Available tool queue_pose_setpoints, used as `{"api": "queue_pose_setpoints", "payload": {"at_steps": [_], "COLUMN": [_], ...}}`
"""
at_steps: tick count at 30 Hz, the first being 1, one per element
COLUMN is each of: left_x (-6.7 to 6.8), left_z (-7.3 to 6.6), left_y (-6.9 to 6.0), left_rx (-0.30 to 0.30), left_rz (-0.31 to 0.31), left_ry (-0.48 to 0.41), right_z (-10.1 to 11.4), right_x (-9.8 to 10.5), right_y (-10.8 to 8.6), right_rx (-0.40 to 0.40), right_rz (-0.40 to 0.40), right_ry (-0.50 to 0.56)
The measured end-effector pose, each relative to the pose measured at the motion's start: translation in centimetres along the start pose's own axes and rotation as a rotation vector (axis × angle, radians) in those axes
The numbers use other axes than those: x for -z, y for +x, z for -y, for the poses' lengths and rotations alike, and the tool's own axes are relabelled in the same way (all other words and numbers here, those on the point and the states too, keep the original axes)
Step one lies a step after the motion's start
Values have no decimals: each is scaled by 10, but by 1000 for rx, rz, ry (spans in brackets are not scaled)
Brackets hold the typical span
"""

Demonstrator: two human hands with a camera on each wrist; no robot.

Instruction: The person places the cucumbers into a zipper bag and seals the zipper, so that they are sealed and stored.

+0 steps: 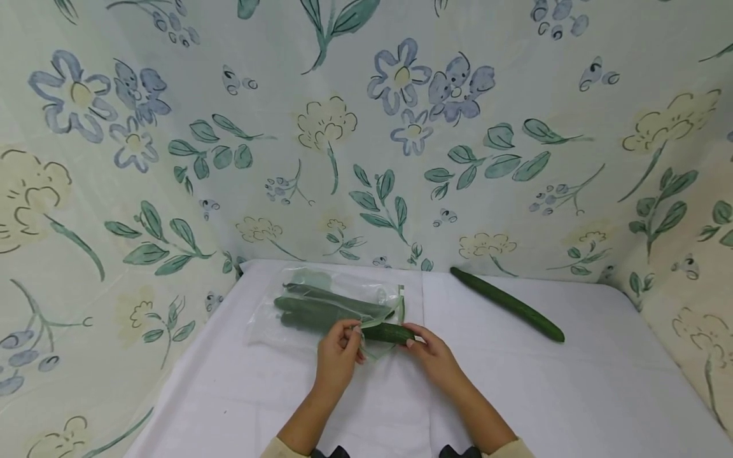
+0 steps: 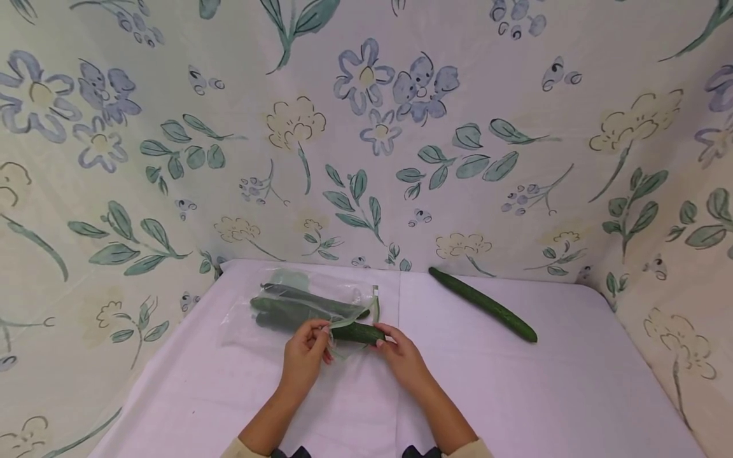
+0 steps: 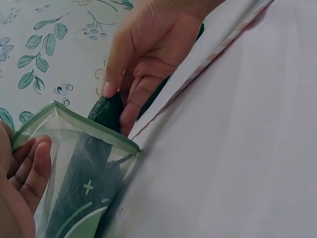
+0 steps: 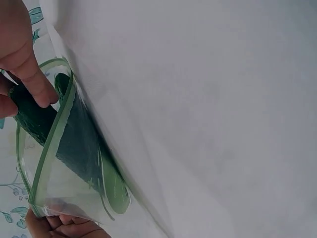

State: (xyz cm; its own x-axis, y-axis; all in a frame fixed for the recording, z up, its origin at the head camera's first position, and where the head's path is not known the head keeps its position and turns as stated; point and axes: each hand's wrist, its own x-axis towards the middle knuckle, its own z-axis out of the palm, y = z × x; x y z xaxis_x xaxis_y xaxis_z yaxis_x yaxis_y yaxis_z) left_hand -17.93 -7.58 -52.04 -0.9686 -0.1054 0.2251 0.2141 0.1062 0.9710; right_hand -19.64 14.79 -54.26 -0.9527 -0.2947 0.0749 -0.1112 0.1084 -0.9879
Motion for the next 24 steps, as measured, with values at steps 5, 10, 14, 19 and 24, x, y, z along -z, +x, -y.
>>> {"api": "queue_pose_setpoints", "payload": {"at_steps": [5, 10, 14, 19, 24], "left_x": [-1, -1, 0, 0, 0], "left_z": [-2, -17, -27, -14, 4], "left_y": [0, -3, -6, -4, 1], "left_rx": [30, 46, 33, 23, 8], "left_rz": [-7, 2, 7, 9, 15], "left_ry": [29, 48, 27, 24, 13], "right_z": [0, 1, -3, -3, 1], "right_x": [0, -6, -12, -16, -25], "right_y": [1, 5, 9, 14, 20], "right_rx": [8, 5, 29, 27, 6], "right_rz": [-28, -71, -68, -54, -46], "right_ry": [-49, -124, -114, -95, -89]}}
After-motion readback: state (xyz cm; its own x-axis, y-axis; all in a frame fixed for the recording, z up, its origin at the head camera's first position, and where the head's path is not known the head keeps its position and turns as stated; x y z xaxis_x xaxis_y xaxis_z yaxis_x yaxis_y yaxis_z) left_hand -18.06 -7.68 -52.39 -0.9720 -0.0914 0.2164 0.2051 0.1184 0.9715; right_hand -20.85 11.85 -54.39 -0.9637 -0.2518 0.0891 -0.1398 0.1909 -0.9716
